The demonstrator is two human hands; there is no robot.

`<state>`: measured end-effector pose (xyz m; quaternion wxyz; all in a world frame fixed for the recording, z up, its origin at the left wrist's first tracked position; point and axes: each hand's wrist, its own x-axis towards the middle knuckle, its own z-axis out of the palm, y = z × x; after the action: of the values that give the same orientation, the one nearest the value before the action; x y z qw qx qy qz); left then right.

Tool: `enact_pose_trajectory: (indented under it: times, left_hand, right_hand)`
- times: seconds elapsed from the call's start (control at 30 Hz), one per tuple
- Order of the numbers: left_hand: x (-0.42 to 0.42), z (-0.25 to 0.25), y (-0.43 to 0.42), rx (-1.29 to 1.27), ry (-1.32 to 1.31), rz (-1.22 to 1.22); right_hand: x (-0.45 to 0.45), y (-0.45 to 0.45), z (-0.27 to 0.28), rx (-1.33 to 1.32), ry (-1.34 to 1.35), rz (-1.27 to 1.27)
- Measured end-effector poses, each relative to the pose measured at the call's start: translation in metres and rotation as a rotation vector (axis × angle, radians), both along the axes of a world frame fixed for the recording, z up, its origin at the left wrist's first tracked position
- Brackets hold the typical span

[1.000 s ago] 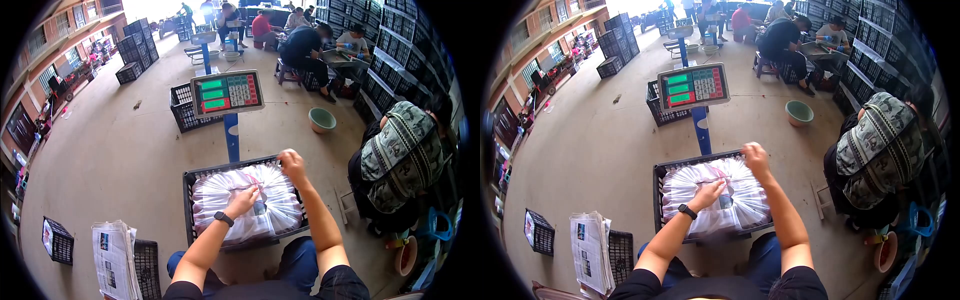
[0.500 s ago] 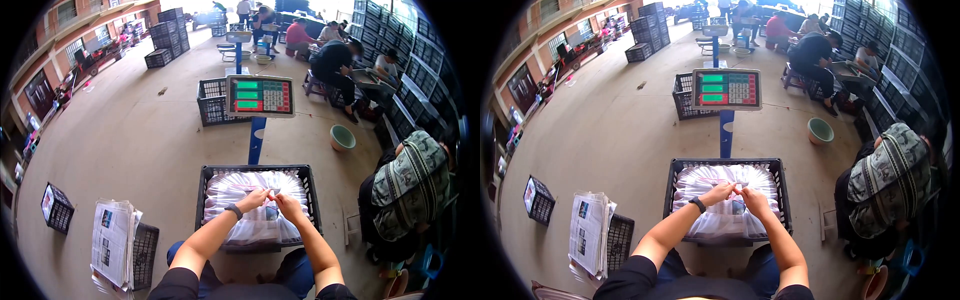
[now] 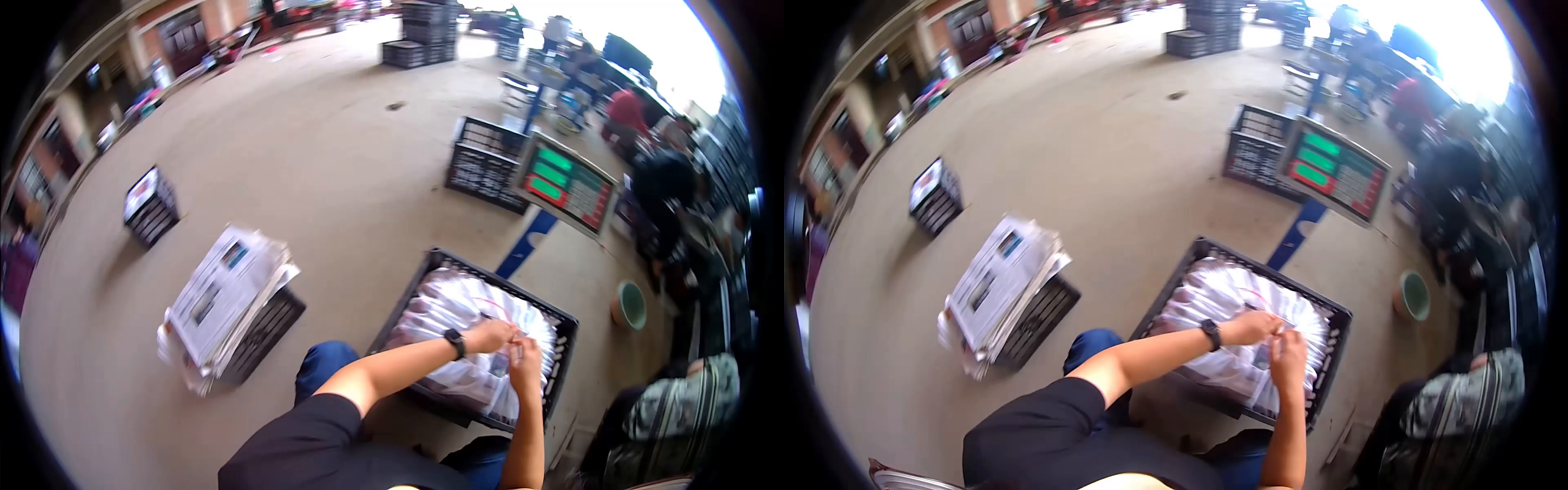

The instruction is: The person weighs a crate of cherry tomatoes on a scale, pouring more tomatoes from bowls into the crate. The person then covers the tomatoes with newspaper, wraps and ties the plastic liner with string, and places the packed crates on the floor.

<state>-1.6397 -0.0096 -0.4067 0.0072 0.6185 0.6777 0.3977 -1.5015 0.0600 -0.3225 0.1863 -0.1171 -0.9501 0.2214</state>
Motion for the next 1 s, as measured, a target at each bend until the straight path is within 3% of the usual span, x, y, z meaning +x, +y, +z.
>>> enact_pose_trajectory:
  times: [0.03, 0.07, 0.1, 0.2, 0.3, 0.43, 0.47, 0.53, 0.63, 0.77, 0.8, 0.9, 1.0]
  left_hand:
    - [0.016, 0.052, -0.018, -0.142, -0.076, -0.005]
    - [0.019, 0.043, -0.013, -0.131, -0.101, 0.018]
    - [0.021, 0.044, -0.018, 0.112, -0.051, 0.106]
    - [0.026, 0.039, -0.019, 0.039, -0.069, 0.142]
    - [0.031, 0.03, -0.016, 0.12, -0.057, 0.179]
    - [0.035, 0.032, -0.011, 0.27, -0.047, 0.284]
    - [0.036, 0.032, -0.009, 0.268, -0.031, 0.324]
    - [0.036, 0.033, -0.01, 0.276, -0.018, 0.344]
    - [0.035, 0.041, -0.012, 0.293, -0.235, 0.324]
    - [0.042, 0.035, -0.005, 0.348, -0.544, 0.407]
    - [0.045, 0.033, -0.001, 0.463, -0.534, 0.451]
    - [0.047, 0.043, -0.008, 0.469, -0.88, 0.242]
    - [0.048, 0.051, -0.008, 0.6, -0.987, 0.219]
  right_hand:
    - [-0.009, 0.01, -0.011, -0.17, 0.129, 0.007]
    - [-0.019, 0.014, -0.021, -0.531, 0.16, 0.083]
    - [-0.028, 0.016, -0.028, -0.895, 0.175, 0.151]
    - [-0.025, 0.026, -0.034, -1.289, 0.028, 0.253]
    - [-0.019, 0.025, -0.035, -1.175, -0.021, 0.225]
    - [-0.032, 0.025, -0.061, -1.142, 0.167, 0.27]
    - [-0.034, 0.025, -0.063, -1.001, 0.197, 0.261]
    - [-0.031, 0.026, -0.061, -1.102, 0.137, 0.216]
    - [-0.028, 0.023, -0.043, -1.299, 0.092, 0.174]
    - [-0.03, 0.031, -0.044, -1.334, 0.033, 0.148]
    - [-0.03, 0.031, -0.045, -1.355, 0.022, 0.154]
    - [-0.032, 0.012, -0.025, -1.483, 0.126, 0.065]
    - [-0.026, 0.042, -0.058, -1.298, 0.021, -0.008]
